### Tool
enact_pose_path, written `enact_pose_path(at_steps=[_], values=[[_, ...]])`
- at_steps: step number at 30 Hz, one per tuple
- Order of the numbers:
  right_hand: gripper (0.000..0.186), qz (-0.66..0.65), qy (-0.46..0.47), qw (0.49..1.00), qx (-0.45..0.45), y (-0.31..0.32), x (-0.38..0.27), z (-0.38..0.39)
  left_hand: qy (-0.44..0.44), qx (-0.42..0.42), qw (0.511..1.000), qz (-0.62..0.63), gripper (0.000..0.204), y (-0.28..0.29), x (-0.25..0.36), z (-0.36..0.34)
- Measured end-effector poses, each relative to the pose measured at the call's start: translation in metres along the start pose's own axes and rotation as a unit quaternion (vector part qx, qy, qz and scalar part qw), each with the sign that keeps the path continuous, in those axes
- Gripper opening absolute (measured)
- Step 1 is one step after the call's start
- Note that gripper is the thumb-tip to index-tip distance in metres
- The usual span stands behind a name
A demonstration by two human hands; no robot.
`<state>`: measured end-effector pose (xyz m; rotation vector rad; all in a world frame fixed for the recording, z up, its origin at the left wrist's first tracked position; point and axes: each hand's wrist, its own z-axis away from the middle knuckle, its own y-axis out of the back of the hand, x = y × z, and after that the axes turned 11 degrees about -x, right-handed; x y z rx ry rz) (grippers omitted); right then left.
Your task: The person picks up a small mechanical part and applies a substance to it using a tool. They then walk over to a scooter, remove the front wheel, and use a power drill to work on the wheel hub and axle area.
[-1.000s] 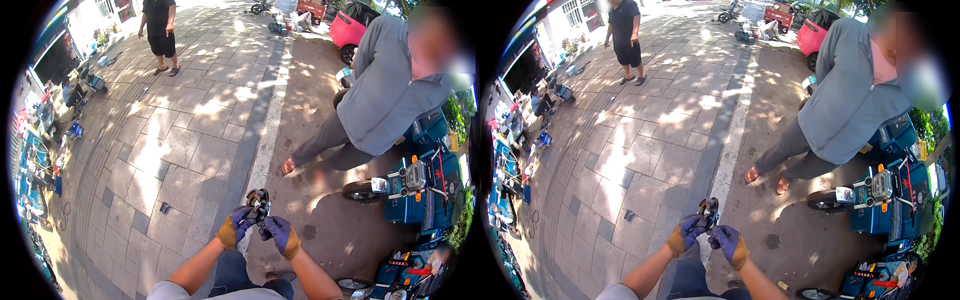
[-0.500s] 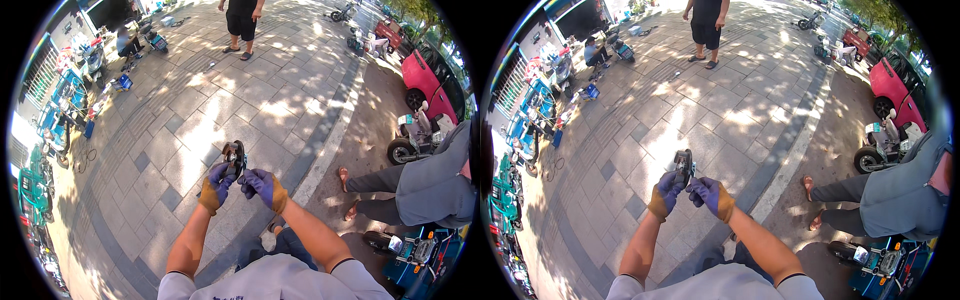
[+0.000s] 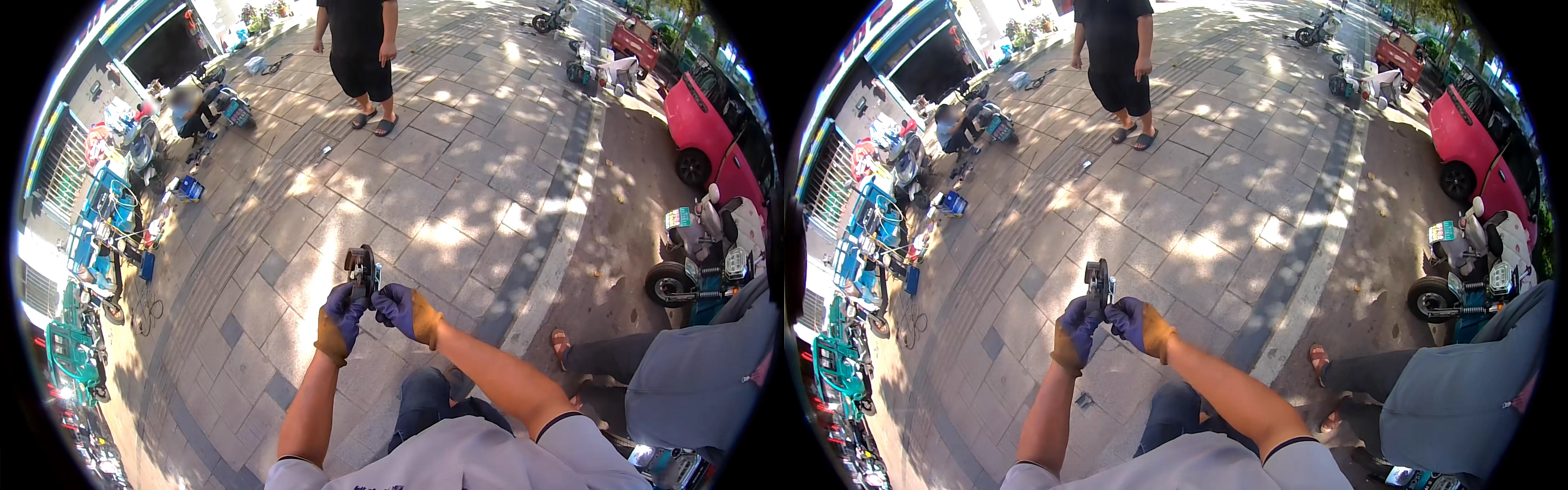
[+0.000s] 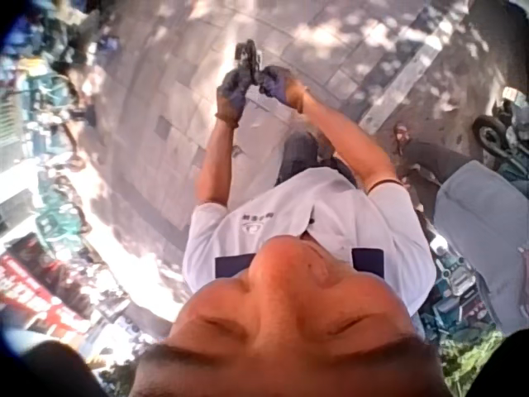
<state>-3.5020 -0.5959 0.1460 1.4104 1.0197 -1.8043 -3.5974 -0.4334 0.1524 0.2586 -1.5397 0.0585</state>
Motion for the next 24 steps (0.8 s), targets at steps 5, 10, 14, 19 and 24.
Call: enact_pose_path(at_steps=[5,10,14,19,24], values=[[0.044,-0.038,-0.076,0.995,-0.054,0.113,-0.056,-0.082,-0.007,0.025,1.0,0.007,0.032,-0.004,-0.006,-0.132],[0.041,0.068,0.001,0.997,0.021,0.239,-0.062,-0.182,0.005,-0.003,0.999,0.048,0.035,-0.029,-0.006,-0.303],[0.039,0.081,-0.046,0.995,0.042,0.346,-0.125,-0.235,0.0,-0.082,0.995,0.065,0.034,-0.046,0.013,-0.435],[0.043,-0.005,-0.047,0.999,0.015,0.473,-0.215,-0.278,-0.096,-0.035,0.995,-0.006,0.037,-0.083,0.042,-0.591],[0.039,0.084,0.036,0.994,0.056,0.619,-0.256,-0.333,-0.162,-0.021,0.981,-0.102,0.037,-0.142,0.085,-0.746]])
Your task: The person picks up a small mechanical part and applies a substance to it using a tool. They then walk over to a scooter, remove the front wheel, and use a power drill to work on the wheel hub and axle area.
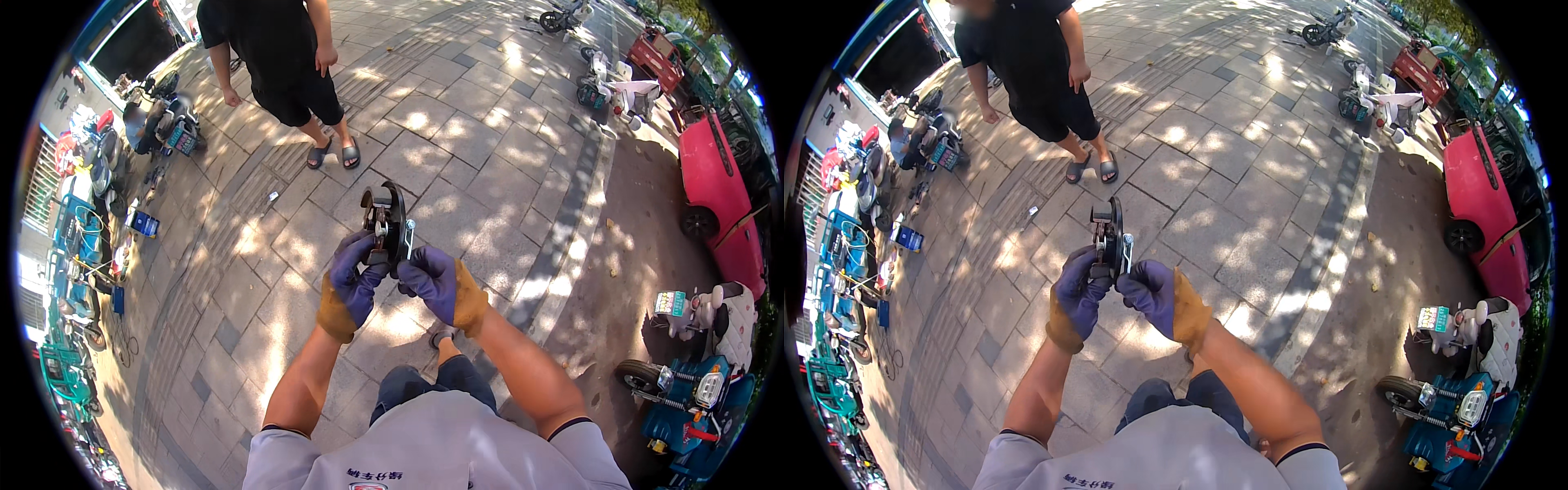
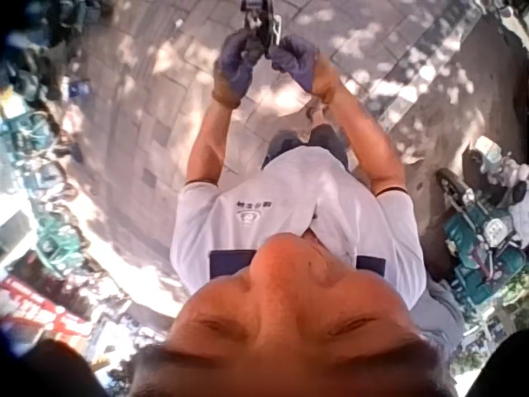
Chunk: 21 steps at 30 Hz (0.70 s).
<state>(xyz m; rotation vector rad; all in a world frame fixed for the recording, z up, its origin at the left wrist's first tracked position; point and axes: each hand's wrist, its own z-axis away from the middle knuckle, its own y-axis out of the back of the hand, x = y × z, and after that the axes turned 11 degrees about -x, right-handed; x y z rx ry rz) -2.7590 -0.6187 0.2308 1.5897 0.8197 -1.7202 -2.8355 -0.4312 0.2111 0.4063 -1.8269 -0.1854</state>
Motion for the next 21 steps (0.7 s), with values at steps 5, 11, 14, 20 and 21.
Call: enact_pose_path(at_steps=[5,11,14,20,21], values=[[0.034,0.109,0.041,0.993,-0.009,0.117,-0.008,-0.064,-0.048,0.037,0.998,-0.031,0.042,-0.043,-0.025,-0.116],[0.035,-0.033,-0.002,0.996,-0.086,0.245,-0.033,-0.128,-0.125,0.02,0.984,-0.123,0.039,-0.055,-0.031,-0.262],[0.037,-0.014,-0.01,0.996,-0.091,0.291,-0.043,-0.165,-0.163,0.027,0.98,-0.111,0.039,-0.065,-0.058,-0.323],[0.033,0.046,-0.018,0.995,-0.087,0.371,-0.056,-0.225,-0.189,-0.007,0.977,-0.097,0.038,-0.075,-0.085,-0.433],[0.033,0.074,-0.022,0.994,-0.078,0.38,-0.06,-0.235,-0.185,0.002,0.978,-0.096,0.039,-0.078,-0.086,-0.445]])
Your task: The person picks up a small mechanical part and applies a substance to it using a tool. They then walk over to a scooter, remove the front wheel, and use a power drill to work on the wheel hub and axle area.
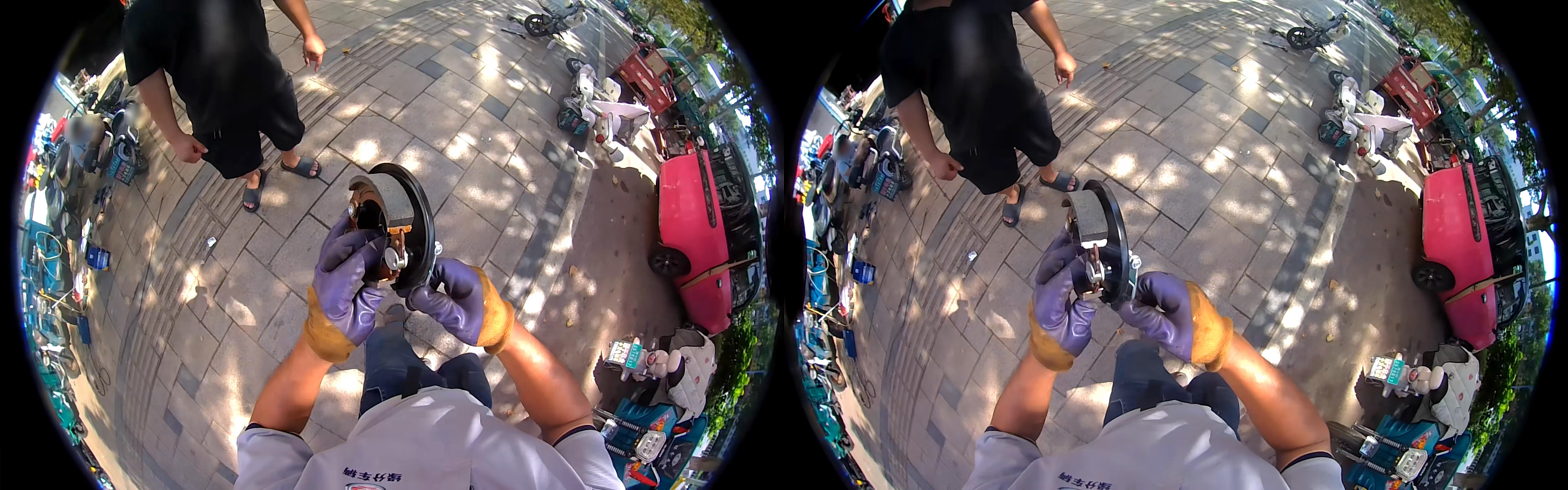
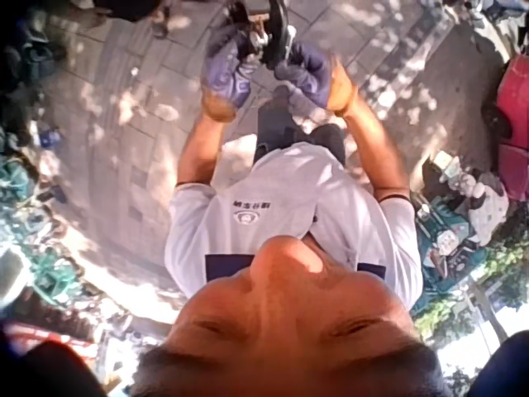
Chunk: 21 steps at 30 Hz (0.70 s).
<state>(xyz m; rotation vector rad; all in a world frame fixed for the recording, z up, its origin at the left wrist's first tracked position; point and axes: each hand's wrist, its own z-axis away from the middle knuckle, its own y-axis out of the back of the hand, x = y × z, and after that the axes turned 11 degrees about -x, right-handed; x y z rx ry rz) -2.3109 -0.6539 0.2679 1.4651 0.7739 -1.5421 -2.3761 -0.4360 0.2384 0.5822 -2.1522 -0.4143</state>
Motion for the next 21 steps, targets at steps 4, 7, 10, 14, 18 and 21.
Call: enact_pose_path(at_steps=[4,7,10,14,18,21], values=[[0.032,0.107,0.07,0.99,0.067,0.035,-0.006,-0.033,0.018,-0.003,1.0,0.022,0.041,-0.005,-0.016,-0.038],[0.029,0.168,0.156,0.969,0.092,0.062,-0.002,-0.054,0.032,0.005,0.997,0.065,0.041,-0.012,-0.02,-0.06],[0.029,0.203,0.201,0.953,0.102,0.082,-0.001,-0.066,0.036,0.028,0.996,0.08,0.04,-0.02,-0.025,-0.076],[0.029,0.169,0.152,0.971,0.073,0.1,-0.012,-0.064,0.025,0.023,0.998,0.053,0.04,-0.022,-0.032,-0.097],[0.031,-0.029,0.007,1.0,-0.004,0.112,-0.027,-0.051,0.017,0.017,1.0,-0.004,0.042,-0.017,-0.041,-0.107],[0.032,-0.047,0.005,0.999,-0.015,0.116,-0.029,-0.049,0.038,0.002,0.999,0.038,0.044,-0.022,-0.041,-0.108]])
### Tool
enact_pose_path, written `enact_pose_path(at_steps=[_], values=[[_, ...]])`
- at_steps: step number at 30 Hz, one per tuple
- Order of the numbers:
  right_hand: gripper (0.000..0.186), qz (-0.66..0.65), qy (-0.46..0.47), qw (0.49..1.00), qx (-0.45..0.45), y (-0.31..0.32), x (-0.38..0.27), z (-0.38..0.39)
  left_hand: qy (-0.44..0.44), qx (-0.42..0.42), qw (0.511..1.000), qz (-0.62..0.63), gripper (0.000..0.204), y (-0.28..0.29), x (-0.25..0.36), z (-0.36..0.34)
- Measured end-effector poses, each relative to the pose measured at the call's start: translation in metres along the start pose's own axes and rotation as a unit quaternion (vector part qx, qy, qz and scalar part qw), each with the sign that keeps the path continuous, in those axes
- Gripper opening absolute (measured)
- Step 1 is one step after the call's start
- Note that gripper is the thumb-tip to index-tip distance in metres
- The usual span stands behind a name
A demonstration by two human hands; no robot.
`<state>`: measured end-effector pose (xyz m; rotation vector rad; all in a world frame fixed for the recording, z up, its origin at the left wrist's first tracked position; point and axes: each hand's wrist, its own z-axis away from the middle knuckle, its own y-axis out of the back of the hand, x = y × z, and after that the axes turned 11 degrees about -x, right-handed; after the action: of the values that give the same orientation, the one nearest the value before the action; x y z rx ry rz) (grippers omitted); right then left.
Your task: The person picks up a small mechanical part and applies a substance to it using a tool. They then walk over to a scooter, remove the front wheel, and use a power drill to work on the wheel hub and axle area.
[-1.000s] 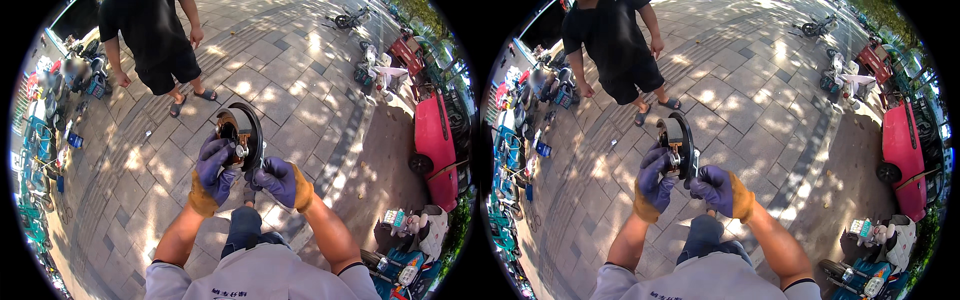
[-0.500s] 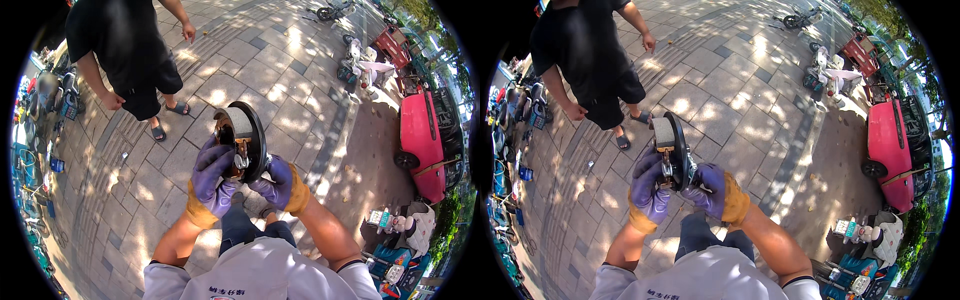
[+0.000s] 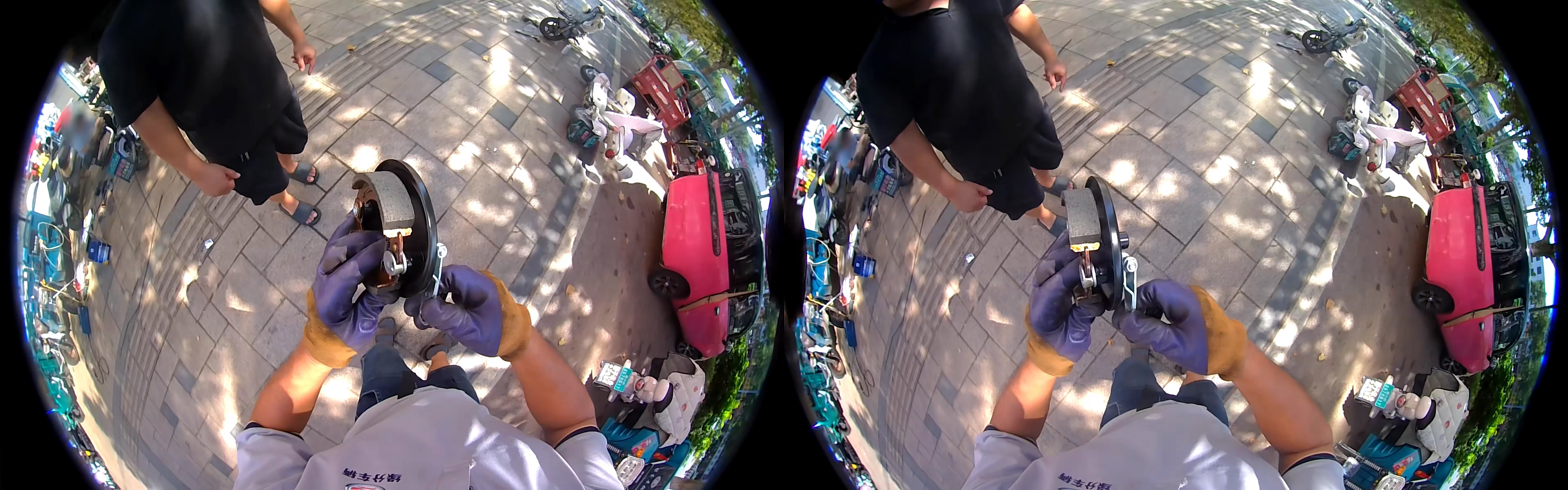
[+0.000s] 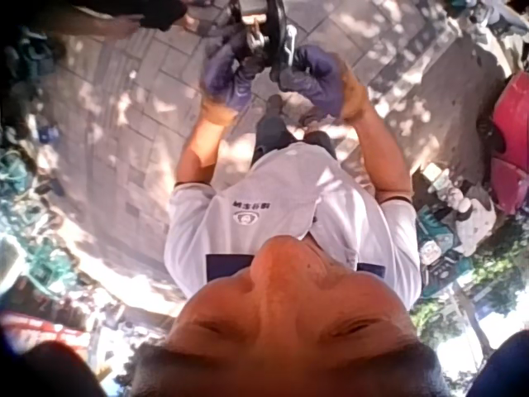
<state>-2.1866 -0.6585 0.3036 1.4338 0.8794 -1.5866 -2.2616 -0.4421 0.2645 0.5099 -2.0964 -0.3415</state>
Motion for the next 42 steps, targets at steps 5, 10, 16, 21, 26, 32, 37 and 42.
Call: enact_pose_path(at_steps=[5,10,16,21,26,32,37,42], values=[[0.03,0.057,0.002,0.998,0.01,0.001,-0.001,-0.005,0.003,0.019,1.0,0.017,0.044,-0.005,-0.001,-0.002],[0.027,0.188,0.084,0.977,0.063,0.002,0.008,-0.017,0.011,0.001,1.0,0.019,0.043,-0.001,0.003,-0.004],[0.025,0.076,0.018,0.996,0.032,-0.003,0.003,-0.021,0.026,0.031,0.999,0.028,0.041,0.002,-0.002,0.001],[0.028,-0.082,-0.056,0.995,0.021,-0.012,-0.005,-0.017,0.069,0.039,0.993,0.09,0.042,0.002,-0.011,0.012],[0.032,0.148,-0.006,0.988,0.035,-0.009,0.011,-0.039,0.104,0.054,0.986,0.122,0.046,0.001,-0.012,0.019],[0.038,-0.013,-0.063,0.997,0.052,-0.01,0.014,-0.047,0.132,0.053,0.981,0.131,0.041,-0.004,-0.035,0.021],[0.047,0.092,-0.06,0.992,0.057,0.029,0.045,-0.074,0.155,0.055,0.984,0.063,0.039,-0.022,-0.055,-0.005],[0.045,-0.028,-0.066,0.996,0.052,0.092,0.066,-0.063,0.198,0.013,0.972,0.126,0.034,-0.072,-0.084,-0.049]])
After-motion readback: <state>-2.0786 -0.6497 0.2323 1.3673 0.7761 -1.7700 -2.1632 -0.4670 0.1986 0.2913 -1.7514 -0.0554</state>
